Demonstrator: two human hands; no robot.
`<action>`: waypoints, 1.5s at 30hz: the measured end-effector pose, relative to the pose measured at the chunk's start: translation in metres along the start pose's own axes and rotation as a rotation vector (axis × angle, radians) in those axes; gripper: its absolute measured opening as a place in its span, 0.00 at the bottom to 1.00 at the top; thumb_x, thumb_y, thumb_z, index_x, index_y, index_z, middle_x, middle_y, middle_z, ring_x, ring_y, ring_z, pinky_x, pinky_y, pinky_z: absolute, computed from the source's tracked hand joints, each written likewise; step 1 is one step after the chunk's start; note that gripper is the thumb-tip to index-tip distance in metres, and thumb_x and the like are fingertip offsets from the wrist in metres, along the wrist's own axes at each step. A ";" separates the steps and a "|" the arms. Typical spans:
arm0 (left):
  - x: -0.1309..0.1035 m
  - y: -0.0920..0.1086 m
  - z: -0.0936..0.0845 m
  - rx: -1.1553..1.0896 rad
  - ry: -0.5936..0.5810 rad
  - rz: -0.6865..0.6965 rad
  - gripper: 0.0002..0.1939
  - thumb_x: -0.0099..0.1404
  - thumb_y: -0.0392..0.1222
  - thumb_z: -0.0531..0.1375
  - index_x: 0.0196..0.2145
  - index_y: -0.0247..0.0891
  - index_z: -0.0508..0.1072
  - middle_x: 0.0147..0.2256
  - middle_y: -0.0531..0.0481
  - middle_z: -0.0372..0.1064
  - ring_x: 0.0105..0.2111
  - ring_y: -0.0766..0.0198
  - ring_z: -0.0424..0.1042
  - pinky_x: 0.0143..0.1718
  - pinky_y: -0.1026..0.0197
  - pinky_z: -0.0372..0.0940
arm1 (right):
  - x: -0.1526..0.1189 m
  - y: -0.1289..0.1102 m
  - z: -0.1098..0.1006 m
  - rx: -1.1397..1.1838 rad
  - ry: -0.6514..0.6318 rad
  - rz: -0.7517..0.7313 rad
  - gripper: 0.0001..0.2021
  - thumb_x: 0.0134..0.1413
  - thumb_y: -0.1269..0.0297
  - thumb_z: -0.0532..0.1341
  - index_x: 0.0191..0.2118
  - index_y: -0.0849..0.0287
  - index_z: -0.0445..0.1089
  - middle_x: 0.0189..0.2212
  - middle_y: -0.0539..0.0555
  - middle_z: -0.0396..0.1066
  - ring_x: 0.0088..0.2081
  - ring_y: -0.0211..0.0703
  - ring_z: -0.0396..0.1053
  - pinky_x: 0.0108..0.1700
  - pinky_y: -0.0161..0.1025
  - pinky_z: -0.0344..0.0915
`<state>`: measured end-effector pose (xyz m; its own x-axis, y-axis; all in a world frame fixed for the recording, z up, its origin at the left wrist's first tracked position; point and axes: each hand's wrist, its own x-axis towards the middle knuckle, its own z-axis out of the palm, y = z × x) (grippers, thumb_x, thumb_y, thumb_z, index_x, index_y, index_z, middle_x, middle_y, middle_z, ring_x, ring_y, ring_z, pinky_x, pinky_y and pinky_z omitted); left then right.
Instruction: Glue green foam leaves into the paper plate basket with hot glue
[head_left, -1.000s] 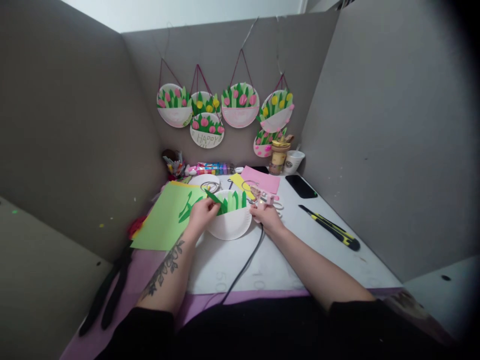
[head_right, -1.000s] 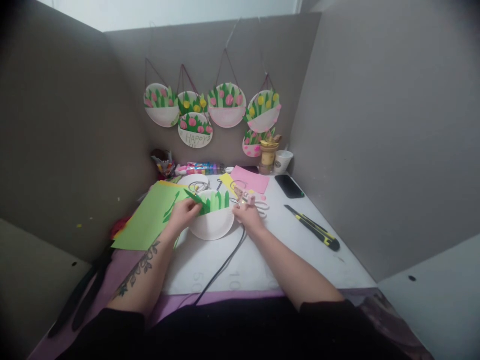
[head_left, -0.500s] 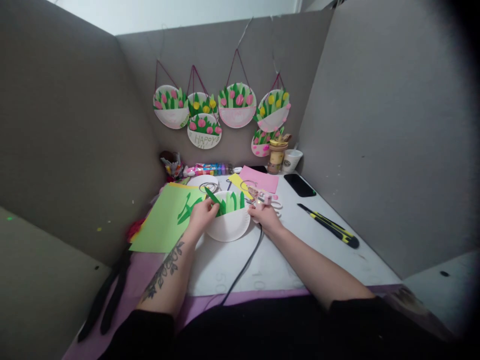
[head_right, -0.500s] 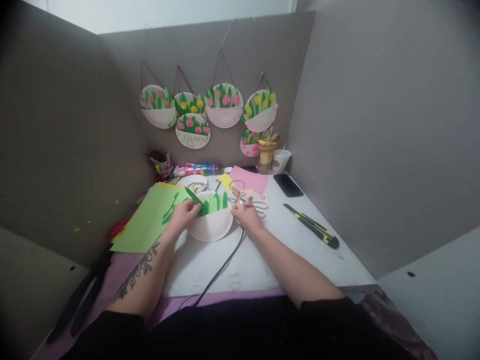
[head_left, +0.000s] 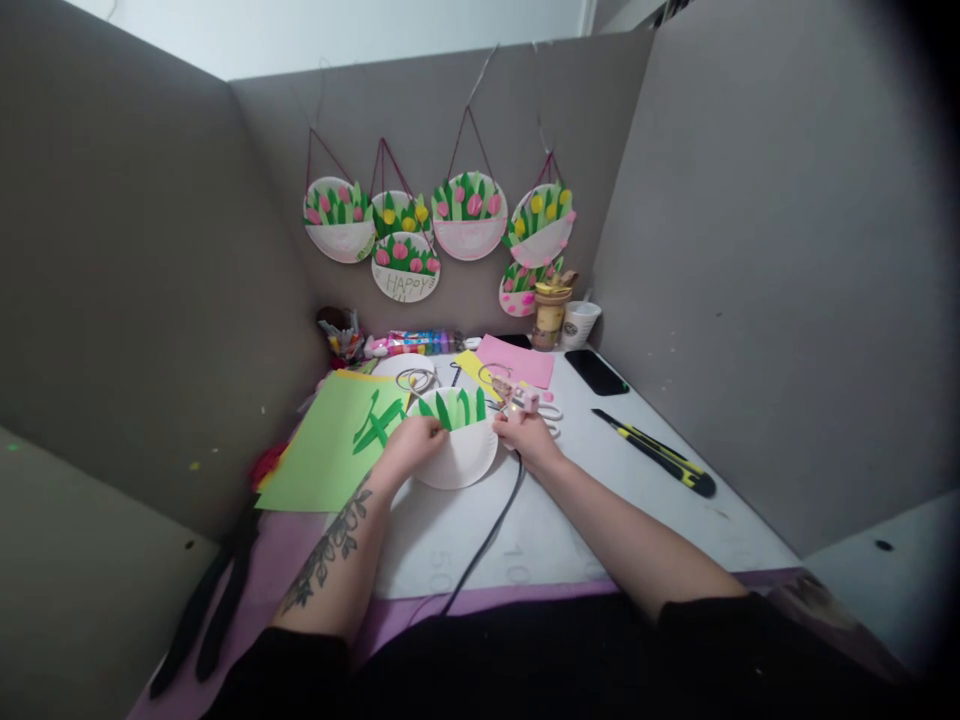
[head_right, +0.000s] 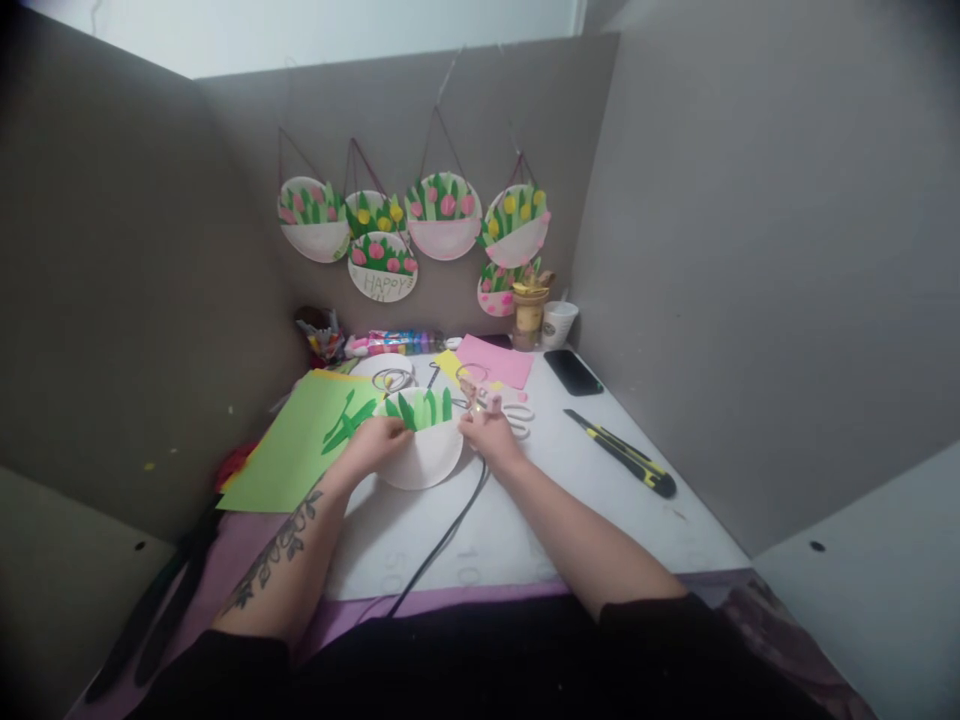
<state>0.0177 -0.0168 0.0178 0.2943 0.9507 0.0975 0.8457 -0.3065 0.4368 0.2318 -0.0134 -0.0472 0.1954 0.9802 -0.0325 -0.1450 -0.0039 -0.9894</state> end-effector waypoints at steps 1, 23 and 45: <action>0.000 0.001 0.001 0.000 -0.019 -0.003 0.14 0.59 0.41 0.53 0.18 0.38 0.68 0.20 0.48 0.64 0.21 0.63 0.59 0.25 0.60 0.46 | 0.000 0.000 0.000 0.001 -0.001 -0.004 0.08 0.33 0.66 0.67 0.24 0.58 0.70 0.18 0.46 0.67 0.21 0.35 0.62 0.23 0.33 0.57; 0.000 -0.013 -0.001 -1.236 0.200 0.461 0.13 0.57 0.46 0.67 0.25 0.36 0.71 0.31 0.50 0.61 0.33 0.65 0.62 0.37 0.61 0.59 | -0.035 -0.028 -0.013 0.144 -0.816 -0.270 0.25 0.49 0.51 0.68 0.51 0.59 0.70 0.34 0.55 0.71 0.24 0.34 0.65 0.24 0.33 0.63; -0.002 -0.015 -0.002 -1.268 0.100 0.504 0.13 0.58 0.47 0.67 0.25 0.36 0.71 0.28 0.52 0.59 0.28 0.67 0.60 0.32 0.62 0.56 | -0.047 -0.045 0.000 0.035 -0.984 -0.462 0.28 0.58 0.55 0.63 0.62 0.57 0.62 0.45 0.60 0.73 0.26 0.32 0.61 0.26 0.32 0.62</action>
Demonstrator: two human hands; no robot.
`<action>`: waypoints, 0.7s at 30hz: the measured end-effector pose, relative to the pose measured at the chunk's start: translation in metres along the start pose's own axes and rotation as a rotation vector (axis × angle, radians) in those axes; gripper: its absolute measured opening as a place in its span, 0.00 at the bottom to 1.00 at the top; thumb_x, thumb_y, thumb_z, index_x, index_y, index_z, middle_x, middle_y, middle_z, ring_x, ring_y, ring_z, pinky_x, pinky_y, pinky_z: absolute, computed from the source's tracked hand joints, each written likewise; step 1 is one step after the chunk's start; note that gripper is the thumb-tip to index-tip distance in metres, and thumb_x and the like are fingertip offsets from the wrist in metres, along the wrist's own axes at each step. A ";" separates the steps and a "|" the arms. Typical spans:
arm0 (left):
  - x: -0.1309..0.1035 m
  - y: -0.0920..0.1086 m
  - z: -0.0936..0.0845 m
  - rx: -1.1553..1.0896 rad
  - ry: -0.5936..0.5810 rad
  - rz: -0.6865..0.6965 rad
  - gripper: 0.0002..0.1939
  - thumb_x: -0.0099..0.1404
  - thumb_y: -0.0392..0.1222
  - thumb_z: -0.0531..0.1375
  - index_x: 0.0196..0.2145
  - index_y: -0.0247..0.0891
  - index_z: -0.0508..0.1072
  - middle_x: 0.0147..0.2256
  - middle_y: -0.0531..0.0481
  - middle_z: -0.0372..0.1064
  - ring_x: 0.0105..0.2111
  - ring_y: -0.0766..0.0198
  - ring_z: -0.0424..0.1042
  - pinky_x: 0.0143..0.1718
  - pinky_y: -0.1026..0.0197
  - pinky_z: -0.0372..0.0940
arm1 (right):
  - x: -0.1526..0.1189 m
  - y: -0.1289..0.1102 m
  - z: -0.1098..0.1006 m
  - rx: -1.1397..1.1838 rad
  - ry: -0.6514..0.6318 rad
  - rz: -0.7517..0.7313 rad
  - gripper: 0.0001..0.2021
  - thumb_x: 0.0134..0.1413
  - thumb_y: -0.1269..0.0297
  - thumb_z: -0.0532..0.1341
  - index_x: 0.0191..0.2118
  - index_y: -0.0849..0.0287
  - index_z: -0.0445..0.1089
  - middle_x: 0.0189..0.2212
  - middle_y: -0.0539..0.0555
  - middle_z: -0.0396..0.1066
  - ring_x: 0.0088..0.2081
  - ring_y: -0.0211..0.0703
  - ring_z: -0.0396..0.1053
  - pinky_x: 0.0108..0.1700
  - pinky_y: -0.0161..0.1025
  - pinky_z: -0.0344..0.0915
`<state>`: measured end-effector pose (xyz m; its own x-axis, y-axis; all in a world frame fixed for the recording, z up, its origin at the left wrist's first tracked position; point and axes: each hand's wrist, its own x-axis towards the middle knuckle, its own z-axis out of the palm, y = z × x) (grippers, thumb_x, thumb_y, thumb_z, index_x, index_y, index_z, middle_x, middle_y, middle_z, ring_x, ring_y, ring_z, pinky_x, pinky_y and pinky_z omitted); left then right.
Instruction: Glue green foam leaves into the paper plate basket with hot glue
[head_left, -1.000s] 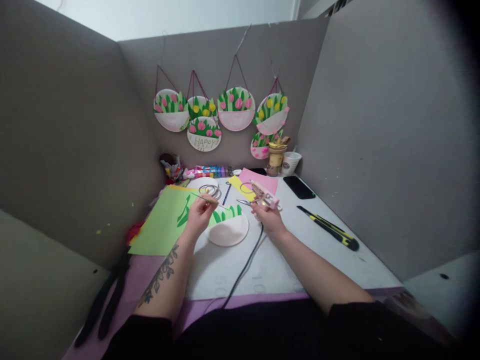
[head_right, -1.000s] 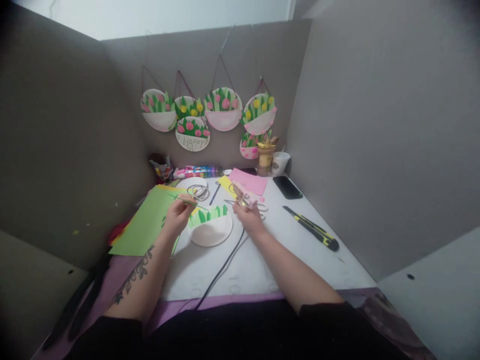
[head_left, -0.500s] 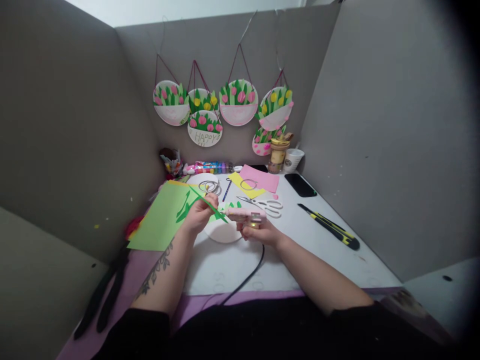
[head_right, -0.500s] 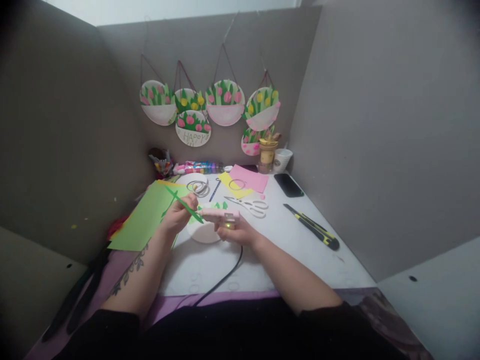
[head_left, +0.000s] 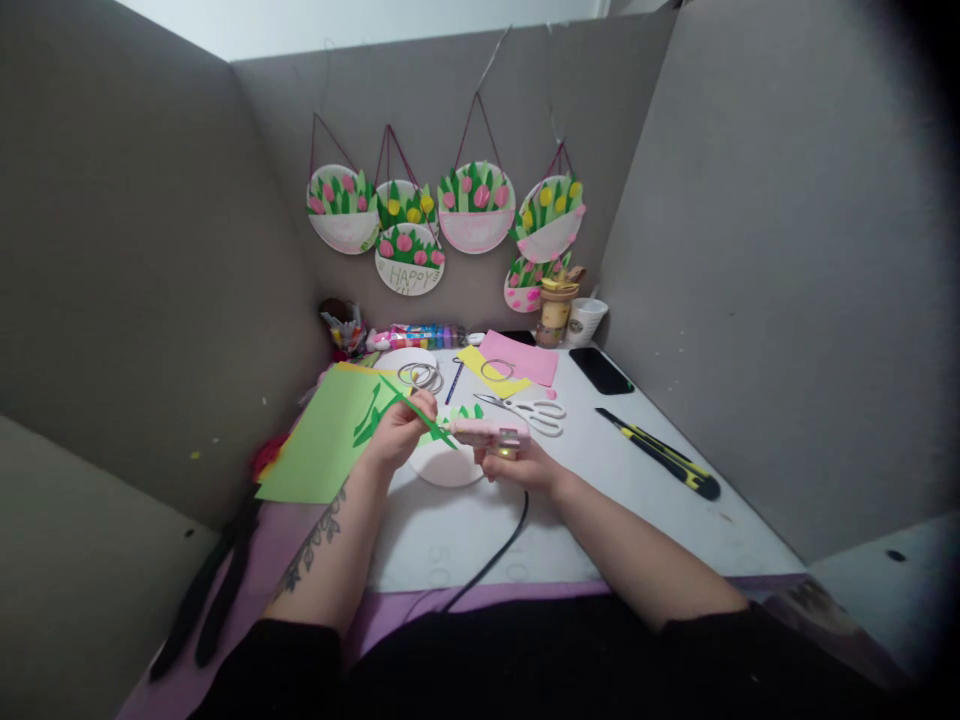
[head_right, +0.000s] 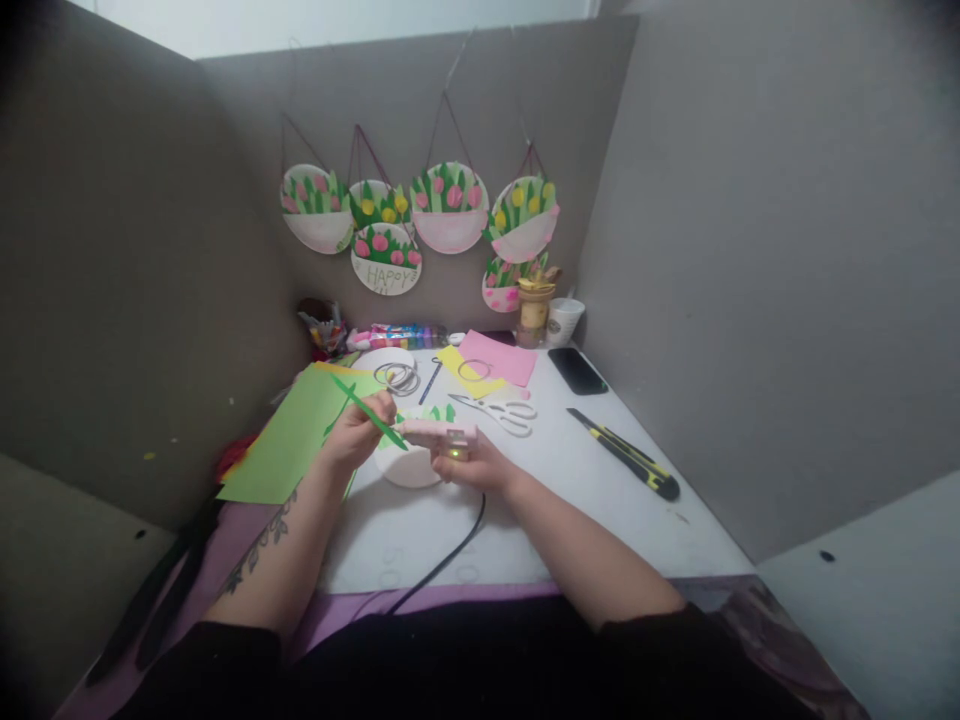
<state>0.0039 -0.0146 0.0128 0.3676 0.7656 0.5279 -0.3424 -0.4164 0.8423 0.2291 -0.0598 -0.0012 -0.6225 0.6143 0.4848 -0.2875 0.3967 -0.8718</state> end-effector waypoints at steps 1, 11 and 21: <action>0.000 0.000 0.000 0.003 0.002 -0.004 0.14 0.58 0.47 0.67 0.25 0.36 0.71 0.28 0.52 0.59 0.28 0.67 0.60 0.32 0.62 0.56 | 0.000 0.000 0.000 -0.008 -0.001 0.005 0.28 0.58 0.55 0.62 0.62 0.57 0.62 0.43 0.59 0.73 0.26 0.33 0.61 0.26 0.32 0.62; -0.001 -0.002 -0.002 -0.040 0.004 -0.012 0.12 0.58 0.46 0.67 0.26 0.37 0.71 0.28 0.52 0.60 0.29 0.67 0.60 0.31 0.62 0.55 | -0.002 0.006 -0.003 -0.033 -0.025 0.005 0.28 0.60 0.57 0.61 0.63 0.57 0.60 0.46 0.60 0.73 0.26 0.32 0.61 0.28 0.33 0.63; -0.001 -0.006 -0.008 -0.107 0.024 0.011 0.09 0.58 0.43 0.67 0.27 0.37 0.72 0.28 0.52 0.61 0.27 0.69 0.59 0.30 0.64 0.55 | -0.002 0.000 -0.001 -0.026 -0.011 0.041 0.27 0.58 0.57 0.62 0.62 0.57 0.62 0.52 0.63 0.70 0.26 0.33 0.61 0.27 0.33 0.63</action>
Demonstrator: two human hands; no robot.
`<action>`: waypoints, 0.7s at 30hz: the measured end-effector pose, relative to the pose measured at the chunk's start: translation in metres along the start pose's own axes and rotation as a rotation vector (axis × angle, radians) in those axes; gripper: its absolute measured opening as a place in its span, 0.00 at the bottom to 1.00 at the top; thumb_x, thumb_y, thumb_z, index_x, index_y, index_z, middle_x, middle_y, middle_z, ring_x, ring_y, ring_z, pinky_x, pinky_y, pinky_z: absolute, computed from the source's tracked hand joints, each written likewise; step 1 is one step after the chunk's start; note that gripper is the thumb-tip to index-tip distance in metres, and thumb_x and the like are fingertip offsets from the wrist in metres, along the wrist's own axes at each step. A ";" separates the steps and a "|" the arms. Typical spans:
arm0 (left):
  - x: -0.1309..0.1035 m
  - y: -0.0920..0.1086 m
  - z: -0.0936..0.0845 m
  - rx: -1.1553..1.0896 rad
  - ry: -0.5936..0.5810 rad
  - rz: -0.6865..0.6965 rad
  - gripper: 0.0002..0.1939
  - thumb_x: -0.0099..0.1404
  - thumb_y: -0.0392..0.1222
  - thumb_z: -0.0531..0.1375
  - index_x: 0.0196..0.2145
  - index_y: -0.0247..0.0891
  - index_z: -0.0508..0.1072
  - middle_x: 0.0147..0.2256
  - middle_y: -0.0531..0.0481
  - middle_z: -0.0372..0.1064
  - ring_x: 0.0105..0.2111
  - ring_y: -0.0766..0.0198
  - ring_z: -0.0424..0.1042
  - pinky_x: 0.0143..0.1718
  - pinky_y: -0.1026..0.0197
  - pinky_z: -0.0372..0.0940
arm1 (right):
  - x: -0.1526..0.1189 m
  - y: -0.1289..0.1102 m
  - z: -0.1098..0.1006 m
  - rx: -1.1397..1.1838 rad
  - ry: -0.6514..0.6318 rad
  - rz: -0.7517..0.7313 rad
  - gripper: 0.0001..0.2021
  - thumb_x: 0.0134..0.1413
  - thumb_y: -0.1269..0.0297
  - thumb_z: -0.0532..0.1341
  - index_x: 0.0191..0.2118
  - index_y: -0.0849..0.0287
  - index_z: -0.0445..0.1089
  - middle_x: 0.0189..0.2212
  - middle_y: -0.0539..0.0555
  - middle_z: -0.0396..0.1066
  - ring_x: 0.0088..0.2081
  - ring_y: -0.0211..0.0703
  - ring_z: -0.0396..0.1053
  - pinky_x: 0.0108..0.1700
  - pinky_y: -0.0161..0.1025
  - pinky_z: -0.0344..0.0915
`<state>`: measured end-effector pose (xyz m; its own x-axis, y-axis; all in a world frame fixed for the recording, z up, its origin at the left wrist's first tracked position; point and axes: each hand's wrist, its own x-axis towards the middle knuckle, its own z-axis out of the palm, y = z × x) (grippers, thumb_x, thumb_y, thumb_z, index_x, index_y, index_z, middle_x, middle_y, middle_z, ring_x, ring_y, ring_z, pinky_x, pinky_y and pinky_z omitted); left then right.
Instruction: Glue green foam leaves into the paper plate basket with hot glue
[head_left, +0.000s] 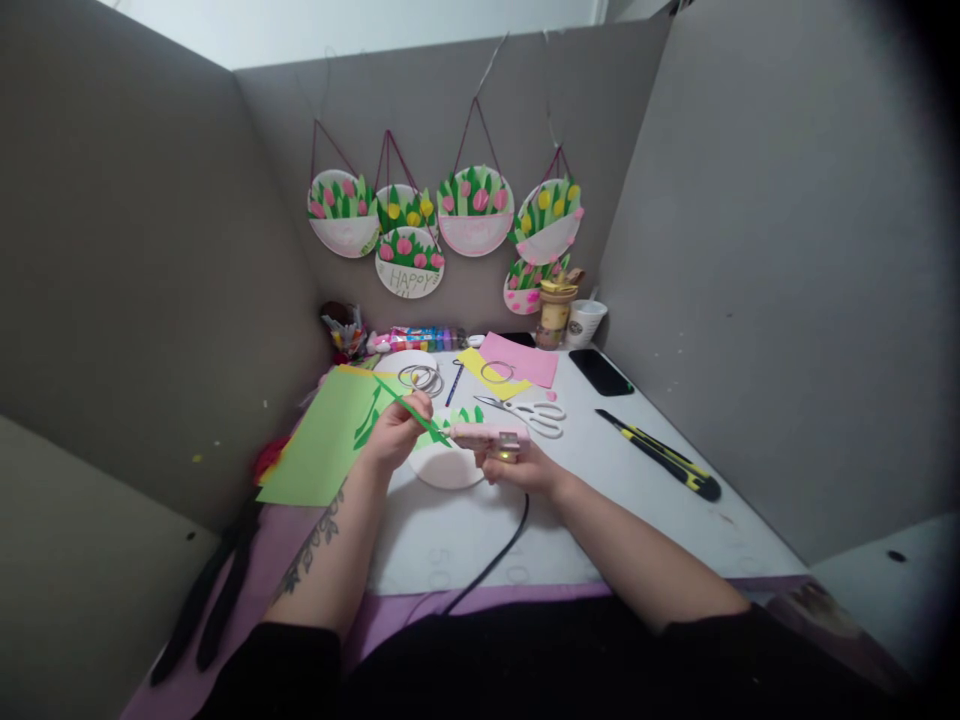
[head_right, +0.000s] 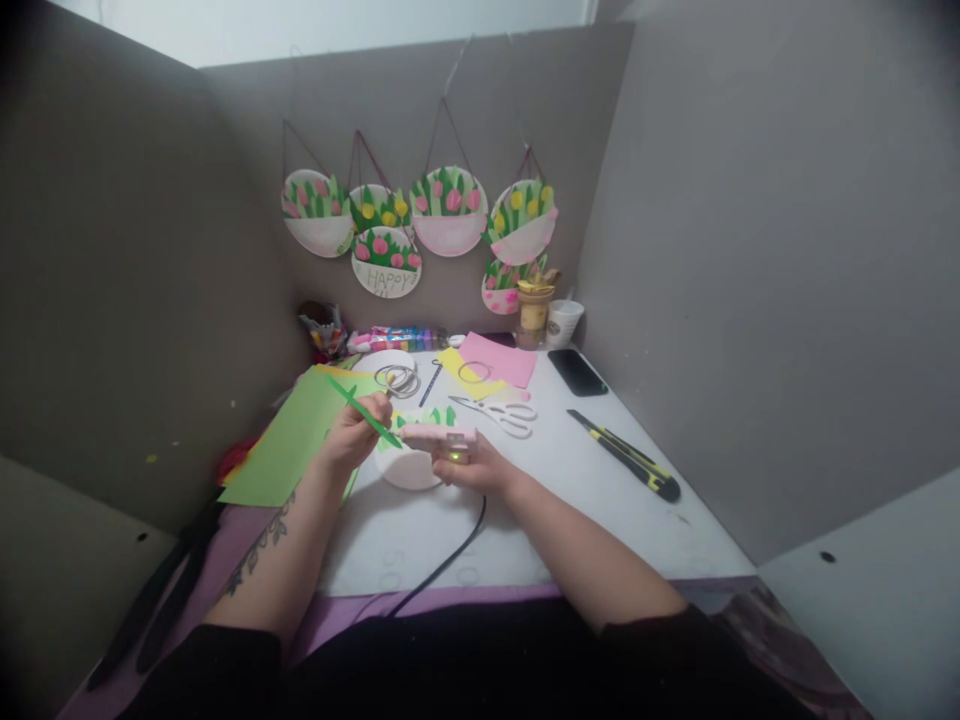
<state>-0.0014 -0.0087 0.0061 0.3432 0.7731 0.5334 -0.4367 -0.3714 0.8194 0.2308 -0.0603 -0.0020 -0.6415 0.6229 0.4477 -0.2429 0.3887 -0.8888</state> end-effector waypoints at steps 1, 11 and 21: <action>0.000 0.000 0.000 -0.003 0.005 0.000 0.10 0.58 0.43 0.67 0.26 0.37 0.72 0.28 0.52 0.60 0.27 0.69 0.60 0.29 0.64 0.55 | 0.000 -0.001 0.000 -0.003 0.002 0.008 0.27 0.58 0.57 0.62 0.62 0.57 0.62 0.52 0.63 0.70 0.26 0.33 0.62 0.27 0.33 0.64; 0.002 0.005 0.001 -0.015 0.075 -0.021 0.16 0.54 0.46 0.70 0.24 0.36 0.68 0.26 0.53 0.58 0.25 0.70 0.58 0.26 0.66 0.54 | -0.001 0.002 -0.001 0.000 -0.013 -0.019 0.28 0.58 0.58 0.63 0.63 0.58 0.62 0.56 0.64 0.67 0.36 0.40 0.70 0.32 0.34 0.67; 0.003 0.008 -0.002 -0.026 0.109 -0.005 0.15 0.55 0.47 0.69 0.25 0.36 0.69 0.26 0.53 0.57 0.25 0.70 0.58 0.24 0.66 0.53 | 0.000 0.000 0.000 -0.022 -0.028 -0.026 0.27 0.59 0.56 0.62 0.63 0.57 0.62 0.56 0.64 0.68 0.45 0.46 0.72 0.42 0.40 0.70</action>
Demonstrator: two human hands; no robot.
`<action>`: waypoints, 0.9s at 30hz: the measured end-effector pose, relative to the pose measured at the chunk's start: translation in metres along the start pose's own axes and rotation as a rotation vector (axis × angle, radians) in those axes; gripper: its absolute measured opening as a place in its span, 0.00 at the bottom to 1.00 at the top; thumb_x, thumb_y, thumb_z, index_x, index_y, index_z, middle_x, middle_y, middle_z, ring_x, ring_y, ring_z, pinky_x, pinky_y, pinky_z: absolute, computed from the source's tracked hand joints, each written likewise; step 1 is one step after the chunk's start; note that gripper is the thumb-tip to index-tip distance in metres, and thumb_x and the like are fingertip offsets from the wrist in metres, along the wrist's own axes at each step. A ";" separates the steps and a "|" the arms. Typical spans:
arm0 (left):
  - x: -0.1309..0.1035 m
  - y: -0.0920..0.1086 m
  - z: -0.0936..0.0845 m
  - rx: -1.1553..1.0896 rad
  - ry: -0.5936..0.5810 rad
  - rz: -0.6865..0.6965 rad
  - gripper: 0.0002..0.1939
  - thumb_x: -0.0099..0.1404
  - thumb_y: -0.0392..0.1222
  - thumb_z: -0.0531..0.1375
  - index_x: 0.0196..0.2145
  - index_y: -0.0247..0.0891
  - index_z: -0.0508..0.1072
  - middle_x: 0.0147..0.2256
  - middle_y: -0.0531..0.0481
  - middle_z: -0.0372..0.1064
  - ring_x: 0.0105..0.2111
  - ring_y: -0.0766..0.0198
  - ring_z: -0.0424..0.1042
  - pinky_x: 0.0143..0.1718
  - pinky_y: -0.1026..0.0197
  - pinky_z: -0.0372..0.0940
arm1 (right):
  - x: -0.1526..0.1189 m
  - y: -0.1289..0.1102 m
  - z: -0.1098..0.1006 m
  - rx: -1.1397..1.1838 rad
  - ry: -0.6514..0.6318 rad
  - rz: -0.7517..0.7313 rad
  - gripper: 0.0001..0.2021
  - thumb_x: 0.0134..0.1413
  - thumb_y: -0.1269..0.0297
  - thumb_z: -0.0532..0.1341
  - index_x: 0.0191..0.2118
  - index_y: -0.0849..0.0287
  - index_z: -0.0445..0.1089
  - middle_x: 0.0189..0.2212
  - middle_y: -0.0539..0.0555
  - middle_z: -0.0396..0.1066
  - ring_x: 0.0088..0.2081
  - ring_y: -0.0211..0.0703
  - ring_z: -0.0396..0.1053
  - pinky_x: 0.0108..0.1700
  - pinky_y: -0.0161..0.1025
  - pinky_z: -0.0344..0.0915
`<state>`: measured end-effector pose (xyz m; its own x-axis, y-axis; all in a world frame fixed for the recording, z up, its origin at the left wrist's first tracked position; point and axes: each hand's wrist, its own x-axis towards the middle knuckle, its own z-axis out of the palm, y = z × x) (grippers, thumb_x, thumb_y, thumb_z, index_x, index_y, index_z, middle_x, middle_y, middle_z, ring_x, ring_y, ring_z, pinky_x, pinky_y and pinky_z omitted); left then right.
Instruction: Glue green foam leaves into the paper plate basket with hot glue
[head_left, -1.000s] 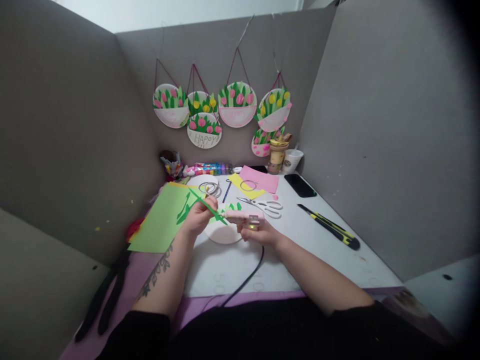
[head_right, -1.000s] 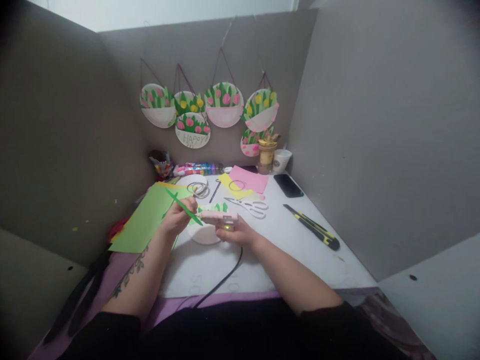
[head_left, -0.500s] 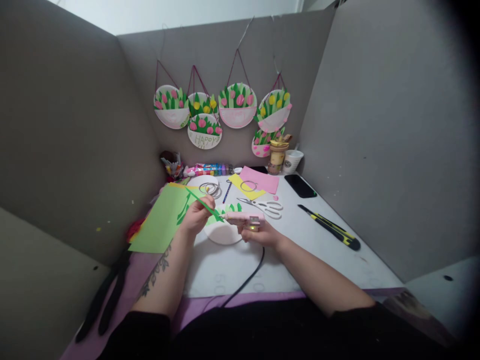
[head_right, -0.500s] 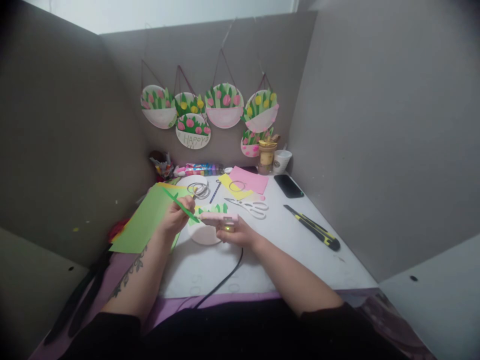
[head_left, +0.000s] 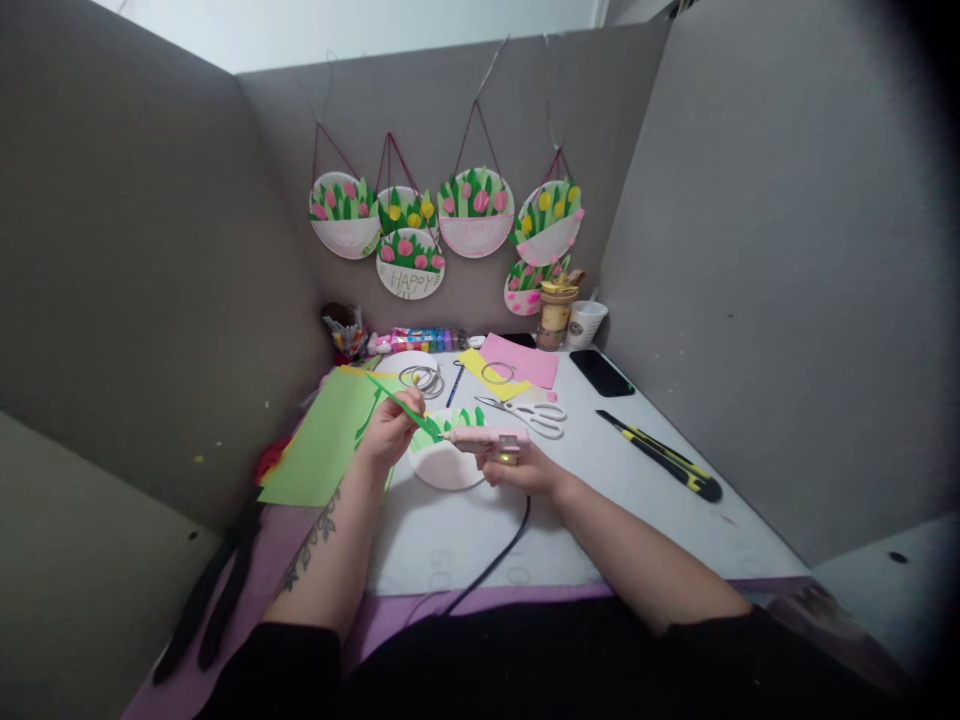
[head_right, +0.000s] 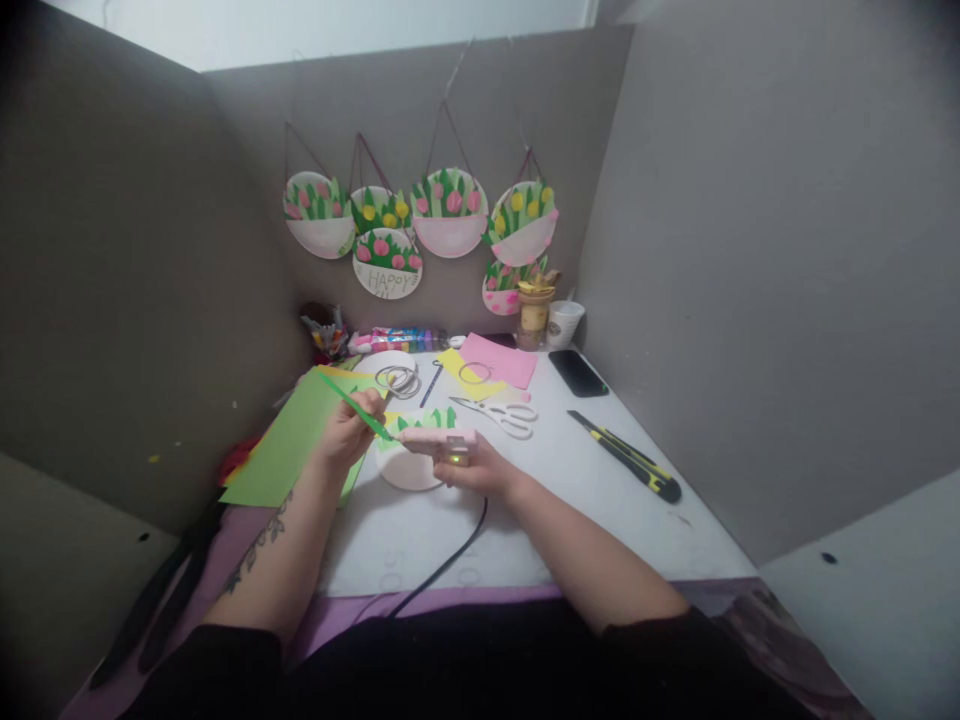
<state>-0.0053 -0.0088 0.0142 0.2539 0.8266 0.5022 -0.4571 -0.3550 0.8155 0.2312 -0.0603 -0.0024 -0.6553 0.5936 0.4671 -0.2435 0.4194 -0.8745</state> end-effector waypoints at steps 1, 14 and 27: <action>0.000 0.000 0.000 -0.002 0.003 0.002 0.15 0.55 0.47 0.69 0.25 0.36 0.68 0.26 0.53 0.57 0.25 0.70 0.58 0.24 0.66 0.53 | 0.000 0.000 0.000 -0.002 -0.002 -0.005 0.27 0.59 0.56 0.62 0.63 0.57 0.62 0.56 0.64 0.68 0.46 0.47 0.72 0.43 0.40 0.70; 0.001 0.001 -0.002 -0.003 0.024 0.007 0.15 0.55 0.47 0.69 0.25 0.37 0.68 0.26 0.53 0.59 0.24 0.71 0.57 0.24 0.65 0.51 | 0.001 -0.002 0.001 0.047 -0.013 0.008 0.28 0.58 0.57 0.63 0.62 0.58 0.62 0.56 0.65 0.68 0.43 0.45 0.73 0.40 0.39 0.70; 0.002 0.002 -0.002 0.024 0.039 0.008 0.16 0.54 0.48 0.70 0.24 0.37 0.68 0.26 0.53 0.58 0.24 0.71 0.56 0.23 0.66 0.51 | 0.002 -0.001 0.003 0.059 -0.034 -0.021 0.27 0.59 0.59 0.62 0.62 0.57 0.62 0.56 0.65 0.67 0.40 0.42 0.72 0.32 0.34 0.66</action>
<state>-0.0072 -0.0067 0.0159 0.2168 0.8398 0.4977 -0.4385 -0.3717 0.8183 0.2283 -0.0611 -0.0010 -0.6735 0.5608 0.4815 -0.2983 0.3898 -0.8713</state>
